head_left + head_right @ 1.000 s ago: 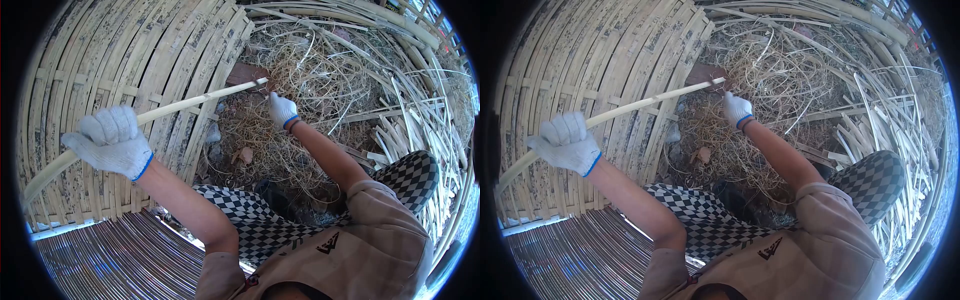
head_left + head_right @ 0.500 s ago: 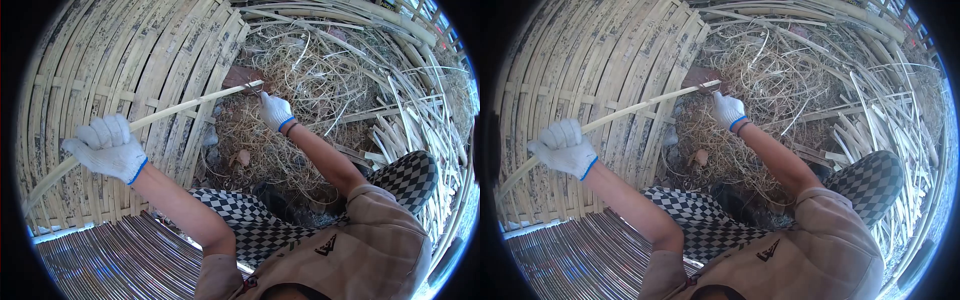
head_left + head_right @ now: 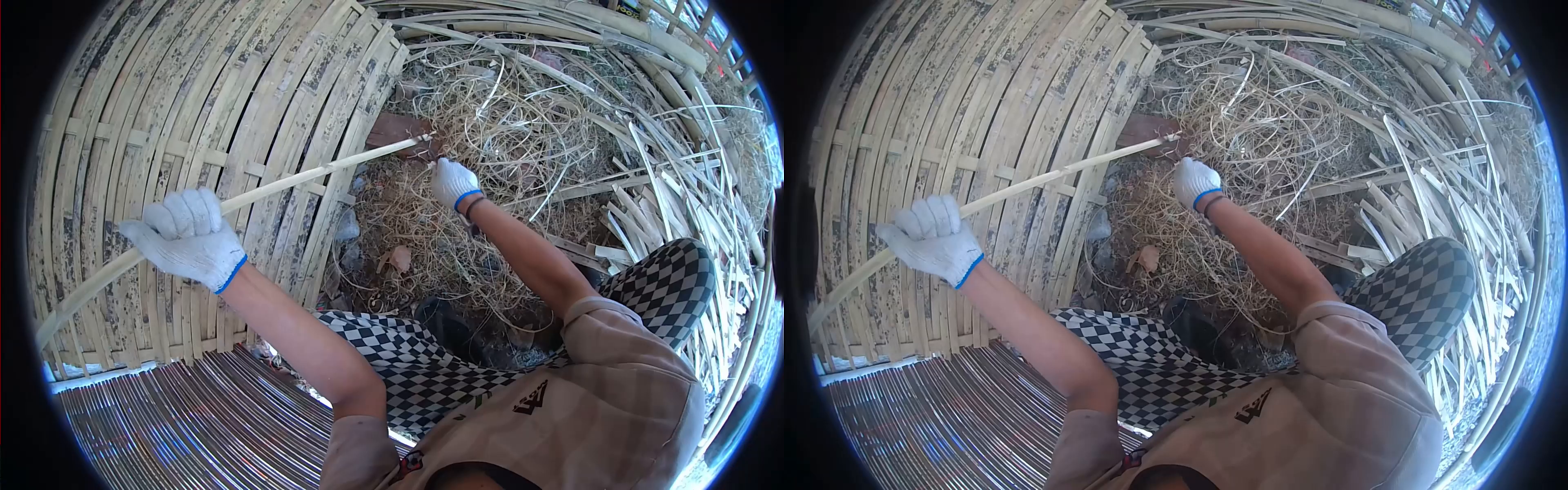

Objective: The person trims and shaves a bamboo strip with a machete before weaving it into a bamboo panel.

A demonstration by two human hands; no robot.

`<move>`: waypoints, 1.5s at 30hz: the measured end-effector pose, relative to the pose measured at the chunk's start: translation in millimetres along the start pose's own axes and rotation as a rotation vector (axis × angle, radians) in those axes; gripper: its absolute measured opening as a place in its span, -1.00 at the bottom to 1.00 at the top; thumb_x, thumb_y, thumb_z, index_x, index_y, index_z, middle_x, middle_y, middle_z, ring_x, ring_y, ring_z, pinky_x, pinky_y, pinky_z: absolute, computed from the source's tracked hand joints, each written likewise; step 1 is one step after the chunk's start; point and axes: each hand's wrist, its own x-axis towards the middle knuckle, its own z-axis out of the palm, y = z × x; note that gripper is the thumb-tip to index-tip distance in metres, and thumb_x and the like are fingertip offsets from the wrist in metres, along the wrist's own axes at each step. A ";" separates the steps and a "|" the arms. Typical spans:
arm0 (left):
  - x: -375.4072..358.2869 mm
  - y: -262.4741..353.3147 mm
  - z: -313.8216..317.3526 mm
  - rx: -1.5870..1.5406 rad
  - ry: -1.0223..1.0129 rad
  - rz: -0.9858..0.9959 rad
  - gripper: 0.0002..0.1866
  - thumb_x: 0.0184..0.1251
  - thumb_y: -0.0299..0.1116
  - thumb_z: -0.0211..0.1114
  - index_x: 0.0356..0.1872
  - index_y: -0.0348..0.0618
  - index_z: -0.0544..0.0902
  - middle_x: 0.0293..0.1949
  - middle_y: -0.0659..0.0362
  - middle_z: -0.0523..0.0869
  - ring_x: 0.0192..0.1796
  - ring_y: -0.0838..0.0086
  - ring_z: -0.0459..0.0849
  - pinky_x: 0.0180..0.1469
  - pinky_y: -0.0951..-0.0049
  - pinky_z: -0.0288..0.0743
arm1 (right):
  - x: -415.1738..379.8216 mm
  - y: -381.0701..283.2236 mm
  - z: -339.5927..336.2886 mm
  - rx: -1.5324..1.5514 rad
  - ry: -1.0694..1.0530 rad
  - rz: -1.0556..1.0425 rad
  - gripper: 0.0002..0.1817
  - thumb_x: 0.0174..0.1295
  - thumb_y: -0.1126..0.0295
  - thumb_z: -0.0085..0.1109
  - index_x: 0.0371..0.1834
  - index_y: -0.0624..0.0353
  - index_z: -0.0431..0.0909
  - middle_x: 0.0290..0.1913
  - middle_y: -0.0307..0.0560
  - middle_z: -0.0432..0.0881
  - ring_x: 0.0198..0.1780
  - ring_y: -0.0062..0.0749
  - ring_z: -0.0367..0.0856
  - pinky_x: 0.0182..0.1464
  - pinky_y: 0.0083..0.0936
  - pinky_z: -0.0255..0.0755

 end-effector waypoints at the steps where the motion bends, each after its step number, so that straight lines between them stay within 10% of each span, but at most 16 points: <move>1: 0.6 -0.6 -0.1 -0.007 0.004 -0.001 -0.27 0.71 0.22 -0.35 -0.78 0.14 0.13 -0.81 0.36 0.06 -0.76 0.58 -0.06 -0.69 0.47 -0.19 | -14.9 -8.6 -16.4 0.013 -0.011 -0.002 -0.70 0.39 0.25 0.07 -0.07 0.25 0.63 -0.14 0.27 0.78 -0.06 0.16 0.78 -0.01 0.00 0.64; 22: -5.8 -1.1 -0.6 -0.154 -0.325 -0.038 -0.33 0.71 0.09 -0.34 -0.75 0.14 0.23 -0.82 0.34 0.19 -0.82 0.58 0.01 -0.70 0.49 -0.05 | 7.9 -19.1 -20.3 -0.023 0.109 -0.125 -0.73 0.44 0.23 0.02 -0.09 0.20 0.60 -0.16 0.27 0.77 -0.08 0.17 0.77 -0.03 0.01 0.64; 36: 2.2 -6.0 7.1 -0.267 -0.376 -0.076 -0.38 0.71 0.03 -0.21 -0.70 0.08 0.21 -0.76 0.34 0.15 -0.73 0.57 0.06 -0.63 0.48 0.01 | 15.9 19.3 -10.6 -0.075 -0.174 0.083 -0.65 0.31 0.26 0.12 -0.08 0.30 0.76 -0.05 0.36 0.76 0.05 0.16 0.77 0.07 -0.08 0.65; 45: -18.0 82.3 -7.9 0.003 0.161 0.142 -0.24 0.51 0.48 -0.21 -0.68 0.06 0.21 -0.76 0.35 0.13 -0.73 0.62 -0.03 -0.69 0.52 -0.18 | -47.7 25.6 -52.2 -0.178 -0.287 0.023 -0.29 0.28 0.05 0.25 0.37 0.32 0.43 0.13 0.34 0.69 0.18 0.21 0.69 0.23 -0.07 0.57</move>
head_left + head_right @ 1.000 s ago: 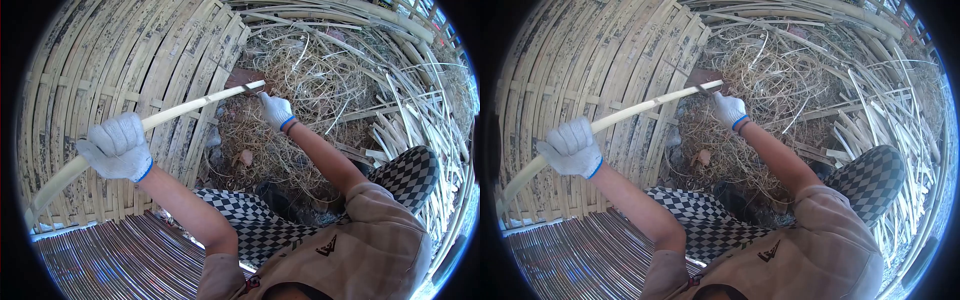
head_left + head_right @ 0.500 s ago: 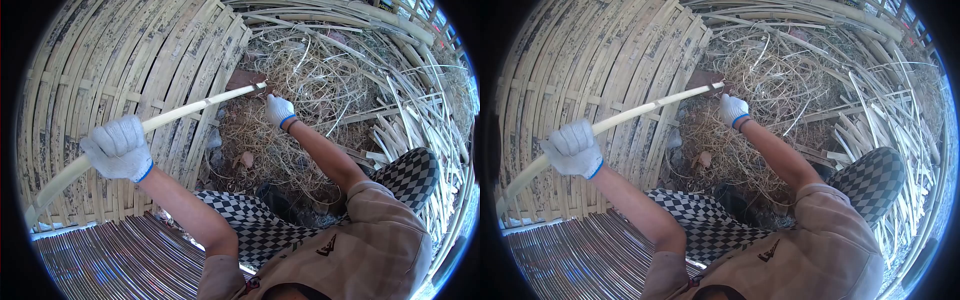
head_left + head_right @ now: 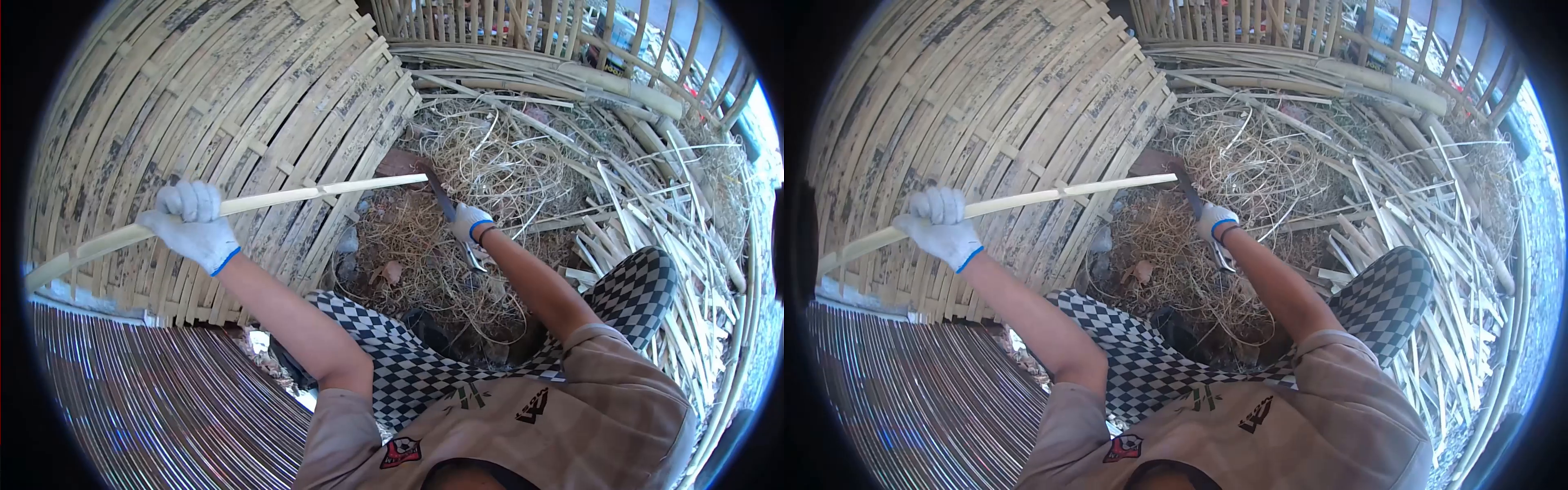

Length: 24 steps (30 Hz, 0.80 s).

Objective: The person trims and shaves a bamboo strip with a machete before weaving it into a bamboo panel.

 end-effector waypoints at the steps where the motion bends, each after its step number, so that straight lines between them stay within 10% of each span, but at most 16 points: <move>1: -6.2 18.8 4.8 0.042 0.034 0.046 -0.24 0.49 0.50 -0.20 -0.68 0.06 0.22 -0.76 0.35 0.13 -0.74 0.63 -0.01 -0.70 0.54 -0.17 | -21.9 -4.9 -24.5 -0.074 0.021 -0.069 -0.22 0.24 0.02 0.30 0.42 0.31 0.37 0.16 0.33 0.67 0.20 0.20 0.68 0.23 -0.08 0.56; 8: -27.4 84.1 19.3 -0.045 0.156 0.154 -0.19 0.39 0.58 -0.32 -0.53 -0.01 0.41 -0.74 0.42 0.15 -0.75 0.70 -0.03 -0.78 0.60 -0.11 | -156.7 -39.1 -158.2 -0.261 0.207 -0.414 0.06 0.03 0.00 0.53 0.55 0.17 0.17 0.22 0.30 0.60 0.22 0.22 0.63 0.22 0.00 0.56; 13: 30.0 77.3 44.3 -0.386 -0.254 0.055 -0.16 0.47 0.48 -0.21 -0.19 -0.22 0.61 -0.66 0.42 0.14 -0.71 0.67 0.04 -0.69 0.57 -0.01 | -216.7 -22.1 -165.2 0.005 0.241 -0.538 -0.15 0.09 0.08 0.54 0.45 0.06 0.38 0.32 0.20 0.55 0.32 0.02 0.58 0.33 -0.15 0.49; 16: 69.3 65.9 77.8 -0.555 -0.415 -0.139 -0.16 0.53 0.43 -0.24 0.01 -0.24 0.62 -0.61 0.42 0.18 -0.68 0.68 0.10 -0.68 0.59 0.04 | -214.1 -5.1 -133.8 0.288 0.081 -0.477 -0.58 0.22 0.09 0.41 -0.01 0.14 0.62 -0.35 0.13 0.67 -0.21 0.07 0.73 -0.04 -0.16 0.58; 18: 88.7 56.4 94.6 -0.511 -0.565 -0.232 -0.12 0.54 0.43 -0.25 0.23 -0.25 0.61 -0.62 0.46 0.11 -0.65 0.68 0.06 -0.63 0.63 0.04 | -224.3 -22.5 -134.4 0.154 0.194 -0.487 -0.58 0.20 0.08 0.43 -0.06 0.15 0.57 -0.31 0.10 0.67 -0.24 0.04 0.69 -0.08 -0.16 0.56; 22: 100.0 49.6 115.4 -0.326 -0.430 -0.253 -0.21 0.60 0.32 -0.18 0.34 -0.27 0.45 -0.57 0.43 0.15 -0.64 0.69 0.12 -0.64 0.61 0.07 | -229.5 -40.2 -121.5 0.151 0.505 -0.682 -0.51 0.17 0.10 0.48 0.00 0.17 0.54 -0.19 0.01 0.70 -0.20 -0.02 0.70 -0.10 -0.21 0.57; 24: 101.5 47.1 122.9 -0.249 -0.344 -0.216 -0.22 0.63 0.30 -0.19 0.35 -0.29 0.45 -0.54 0.42 0.18 -0.60 0.68 0.13 -0.60 0.60 0.09 | -229.0 -41.5 -104.7 0.418 0.146 -0.708 -0.62 0.31 0.24 0.41 0.06 0.20 0.57 -0.23 -0.13 0.67 -0.22 -0.38 0.64 -0.11 -0.41 0.57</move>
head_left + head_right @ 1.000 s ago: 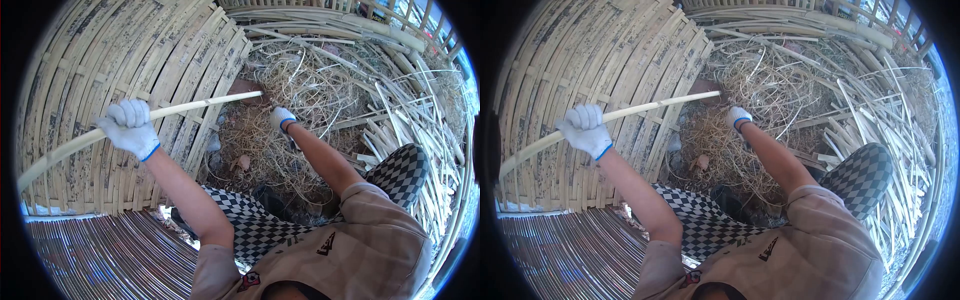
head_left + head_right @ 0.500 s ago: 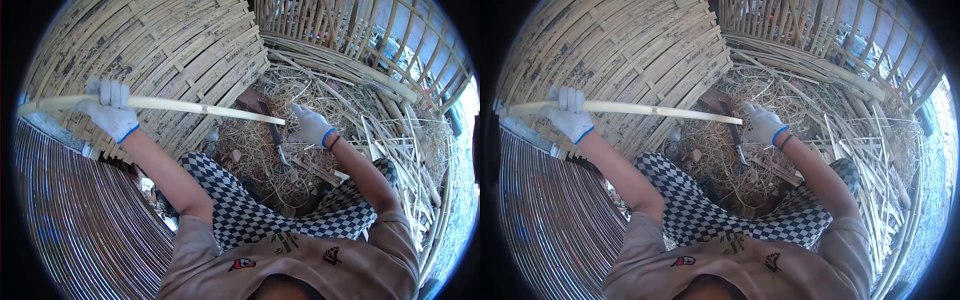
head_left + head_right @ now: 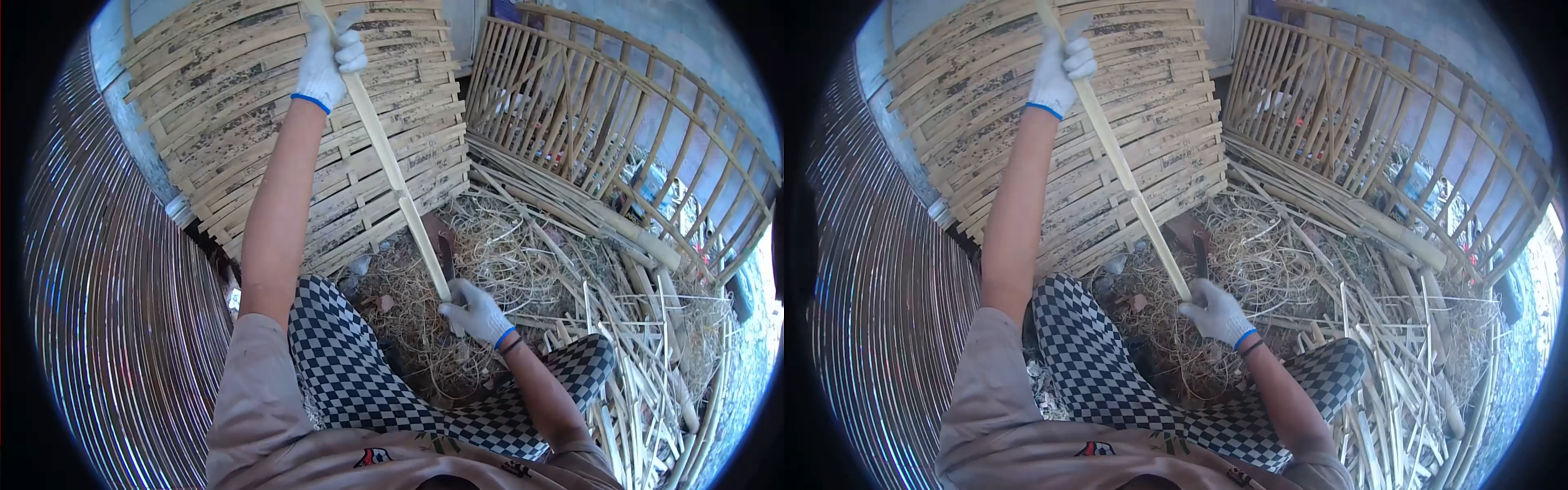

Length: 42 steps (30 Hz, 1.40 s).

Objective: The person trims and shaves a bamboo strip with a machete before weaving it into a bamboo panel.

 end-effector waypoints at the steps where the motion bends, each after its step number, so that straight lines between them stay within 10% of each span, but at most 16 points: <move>1: 6.1 -3.6 -2.4 0.022 0.032 0.034 -0.22 0.64 0.29 -0.19 0.34 -0.30 0.48 -0.52 0.40 0.21 -0.57 0.66 0.14 -0.58 0.59 0.10 | -4.9 11.6 13.8 0.185 -0.112 0.085 -0.65 0.38 0.23 0.34 0.08 0.22 0.57 -0.24 -0.16 0.68 -0.24 -0.45 0.64 -0.13 -0.44 0.58; 11: 14.4 -0.5 21.0 0.624 0.367 0.070 -0.71 0.57 -0.30 0.18 0.03 -0.36 0.62 -0.26 0.02 0.73 -0.35 0.32 0.76 -0.36 0.35 0.70 | -13.8 -18.2 44.5 0.547 -0.392 0.370 -0.54 0.55 0.01 0.12 -0.36 0.19 0.55 -0.55 -0.29 0.53 -0.55 -0.55 0.56 -0.44 -0.52 0.50; 16: 20.2 16.8 -4.5 1.083 0.420 0.098 -0.71 0.49 -0.32 0.25 -0.02 -0.39 0.66 -0.22 0.01 0.78 -0.26 0.37 0.83 -0.17 0.35 0.68 | -8.6 -37.6 38.6 0.617 -0.406 0.441 -0.53 0.50 -0.03 0.20 -0.39 0.16 0.54 -0.60 -0.30 0.50 -0.61 -0.56 0.52 -0.51 -0.51 0.47; 20: 21.4 49.5 -15.5 1.717 0.491 0.072 -0.42 0.31 0.06 0.34 0.05 -0.32 0.70 -0.04 -0.20 0.79 0.02 0.03 0.78 0.14 0.15 0.59 | -6.9 -36.7 48.6 0.617 -0.292 0.348 -0.54 0.48 -0.06 0.23 -0.35 0.13 0.57 -0.59 -0.41 0.44 -0.60 -0.67 0.44 -0.54 -0.64 0.34; 26: 55.8 87.0 -63.7 1.863 0.511 0.111 -0.39 0.26 0.07 0.37 0.06 -0.34 0.71 -0.03 -0.18 0.80 0.05 -0.01 0.77 0.17 0.13 0.58 | 7.5 -41.2 52.2 -0.081 0.213 -0.072 -0.70 0.46 0.14 0.19 -0.14 0.19 0.52 -0.43 0.24 0.67 -0.32 0.27 0.70 -0.30 0.02 0.52; 29: 52.3 99.8 -59.9 1.890 0.452 -0.028 -0.57 0.38 -0.19 0.36 0.11 -0.31 0.71 -0.04 -0.02 0.81 -0.06 0.34 0.77 0.01 0.32 0.68 | 9.0 -53.6 49.0 -0.102 0.279 -0.110 -0.70 0.44 0.19 0.23 -0.07 0.19 0.46 -0.39 0.20 0.66 -0.31 0.23 0.69 -0.30 -0.03 0.51; 35: 27.6 82.7 -106.3 0.937 0.444 -0.079 -0.56 0.53 -0.37 0.29 0.31 -0.39 0.52 0.16 -0.06 0.73 0.07 0.13 0.77 0.12 0.21 0.70 | 17.7 -25.3 68.9 -0.038 0.157 -0.027 -0.65 0.40 0.16 0.32 -0.24 0.24 0.48 -0.47 0.13 0.58 -0.44 -0.01 0.61 -0.32 -0.20 0.48; 38: 9.5 78.1 -120.7 0.723 0.417 -0.083 -0.47 0.59 -0.24 0.24 0.41 -0.35 0.41 0.21 -0.06 0.70 0.14 0.06 0.74 0.18 0.11 0.69 | 17.7 -20.2 71.5 0.027 0.107 0.028 -0.62 0.37 0.16 0.35 -0.31 0.27 0.47 -0.51 0.05 0.51 -0.48 -0.26 0.47 -0.33 -0.30 0.44; 42: -7.7 76.0 -136.4 0.889 0.480 -0.134 -0.42 0.63 -0.09 0.16 0.43 -0.31 0.40 0.31 -0.09 0.61 0.23 0.02 0.68 0.24 0.02 0.63 | 19.1 -17.9 72.1 0.097 0.059 0.065 -0.65 0.38 0.19 0.33 -0.30 0.25 0.46 -0.49 0.07 0.55 -0.45 -0.09 0.57 -0.32 -0.23 0.46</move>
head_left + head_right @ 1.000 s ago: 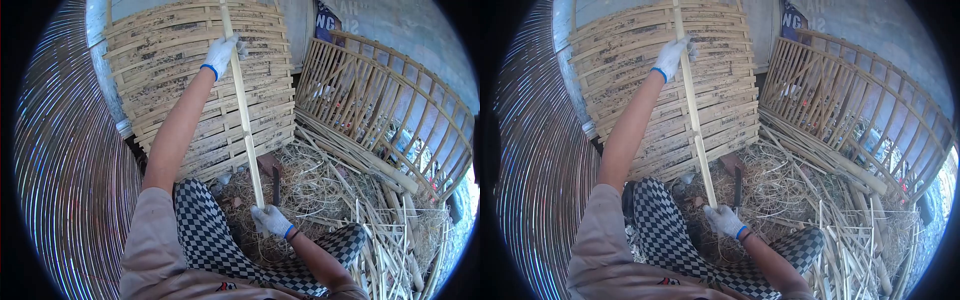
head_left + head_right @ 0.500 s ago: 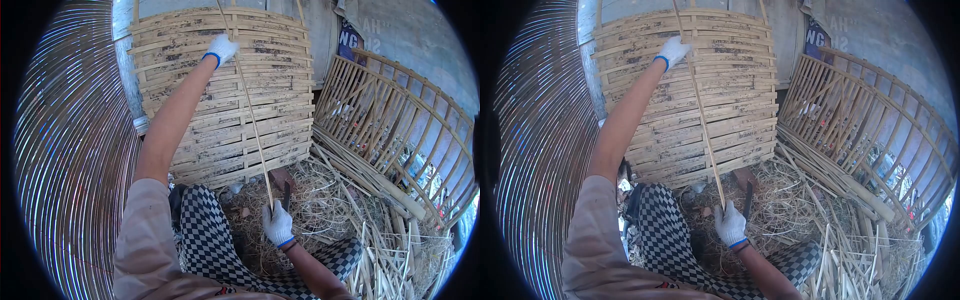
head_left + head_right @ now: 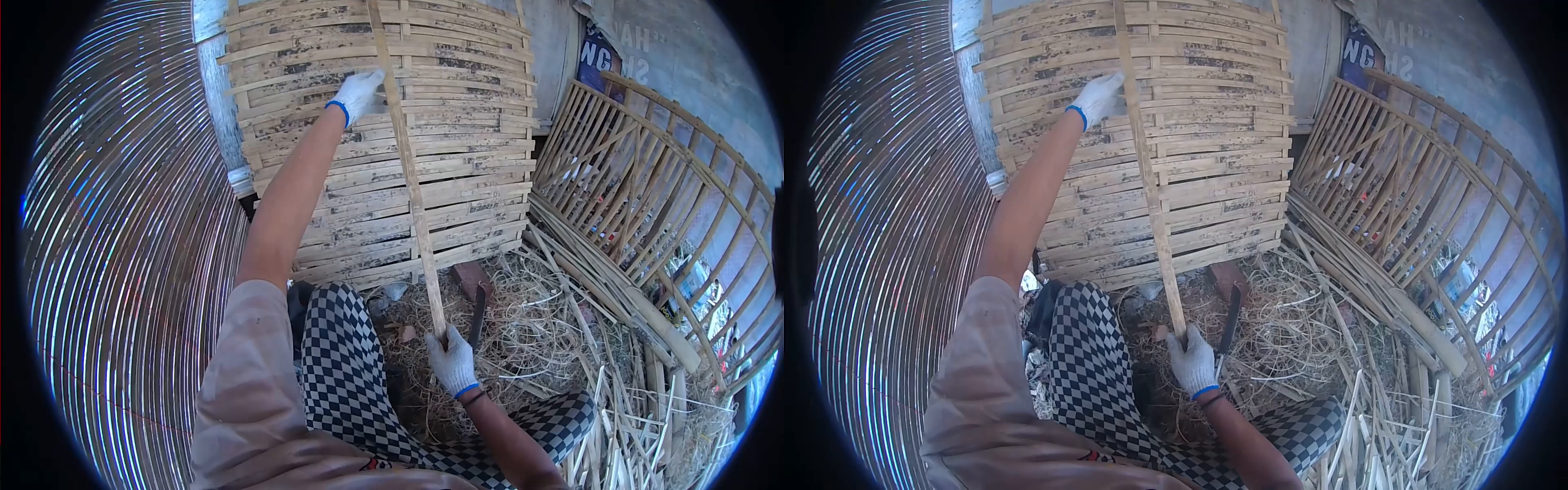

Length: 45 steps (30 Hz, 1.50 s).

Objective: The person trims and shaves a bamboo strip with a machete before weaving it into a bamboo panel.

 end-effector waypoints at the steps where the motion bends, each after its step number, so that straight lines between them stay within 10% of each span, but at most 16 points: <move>1: -25.4 13.6 11.8 0.009 0.028 -0.033 -0.38 0.63 -0.04 0.15 0.46 -0.30 0.38 0.35 -0.10 0.58 0.27 0.01 0.65 0.27 0.00 0.60 | -0.7 -3.7 -1.7 0.010 -0.005 0.002 -0.65 0.38 0.19 0.33 -0.30 0.25 0.46 -0.50 0.05 0.54 -0.46 -0.15 0.56 -0.32 -0.24 0.46; 5: -19.4 -15.3 -13.4 0.387 0.187 -0.111 -0.26 0.59 0.19 0.06 0.46 -0.27 0.46 0.25 -0.07 0.66 0.19 0.09 0.69 0.26 0.08 0.54 | 1.2 -2.3 -1.1 -0.016 0.000 -0.004 -0.64 0.37 0.19 0.35 -0.31 0.25 0.46 -0.51 0.03 0.53 -0.48 -0.25 0.51 -0.33 -0.27 0.45; 8: -30.1 -12.9 -25.2 0.737 0.148 -0.065 -0.10 0.54 0.36 0.00 0.66 -0.07 0.13 0.60 -0.15 0.23 0.56 -0.05 0.29 0.57 -0.11 0.14 | 2.5 4.1 -1.2 0.009 -0.010 0.035 -0.65 0.39 0.20 0.35 -0.30 0.28 0.49 -0.50 -0.03 0.50 -0.46 -0.42 0.41 -0.33 -0.35 0.43; 11: -66.9 40.8 0.6 -0.501 -0.024 -0.354 -0.09 0.57 0.34 -0.06 0.68 -0.08 0.01 0.67 -0.12 0.02 0.64 -0.05 0.11 0.61 -0.16 -0.03 | 1.4 5.6 -2.0 0.029 -0.013 0.014 -0.65 0.39 0.20 0.34 -0.29 0.28 0.50 -0.50 -0.04 0.51 -0.45 -0.44 0.41 -0.32 -0.36 0.43; 14: -75.5 65.1 11.5 -0.759 -0.224 -0.144 -0.14 0.64 0.14 -0.02 0.67 -0.22 -0.08 0.70 -0.11 -0.12 0.69 -0.02 -0.05 0.60 -0.23 -0.03 | 0.7 4.4 -0.5 0.053 -0.026 -0.002 -0.66 0.39 0.21 0.34 -0.29 0.29 0.51 -0.49 -0.05 0.51 -0.44 -0.47 0.40 -0.32 -0.37 0.42; 23: -42.6 43.9 -1.7 -0.261 -0.135 0.122 -0.11 0.40 -0.73 0.18 0.65 -0.32 -0.11 0.62 -0.21 0.12 0.60 0.10 0.26 0.59 0.22 0.30 | -0.1 0.7 -6.1 0.040 -0.055 0.026 -0.67 0.39 0.22 0.33 -0.26 0.30 0.52 -0.49 -0.03 0.53 -0.44 -0.42 0.45 -0.30 -0.35 0.45; 32: -47.9 56.2 10.3 0.154 0.259 0.141 -0.40 0.45 -0.65 0.26 0.46 -0.54 0.30 0.27 -0.27 0.61 0.22 0.06 0.72 0.28 0.29 0.70 | -3.5 1.3 -10.4 0.042 -0.058 0.015 -0.68 0.39 0.22 0.33 -0.24 0.31 0.54 -0.48 -0.01 0.55 -0.44 -0.41 0.46 -0.30 -0.35 0.46; 38: -35.6 52.0 8.1 -0.458 0.180 0.215 -0.41 0.49 -0.61 0.25 0.44 -0.61 0.26 0.30 -0.32 0.55 0.30 -0.01 0.65 0.30 0.31 0.69 | -2.7 3.7 -10.2 0.025 -0.050 -0.014 -0.69 0.39 0.24 0.33 -0.24 0.32 0.54 -0.49 -0.04 0.54 -0.42 -0.47 0.45 -0.30 -0.37 0.46; 45: -37.2 52.2 0.4 -0.353 -0.239 0.335 -0.12 0.40 -0.65 0.27 0.60 -0.48 -0.07 0.57 -0.33 0.14 0.59 -0.03 0.26 0.64 0.13 0.25 | -2.0 8.8 -7.8 0.063 -0.065 0.000 -0.72 0.38 0.27 0.33 -0.21 0.31 0.55 -0.47 -0.09 0.54 -0.40 -0.53 0.44 -0.28 -0.42 0.47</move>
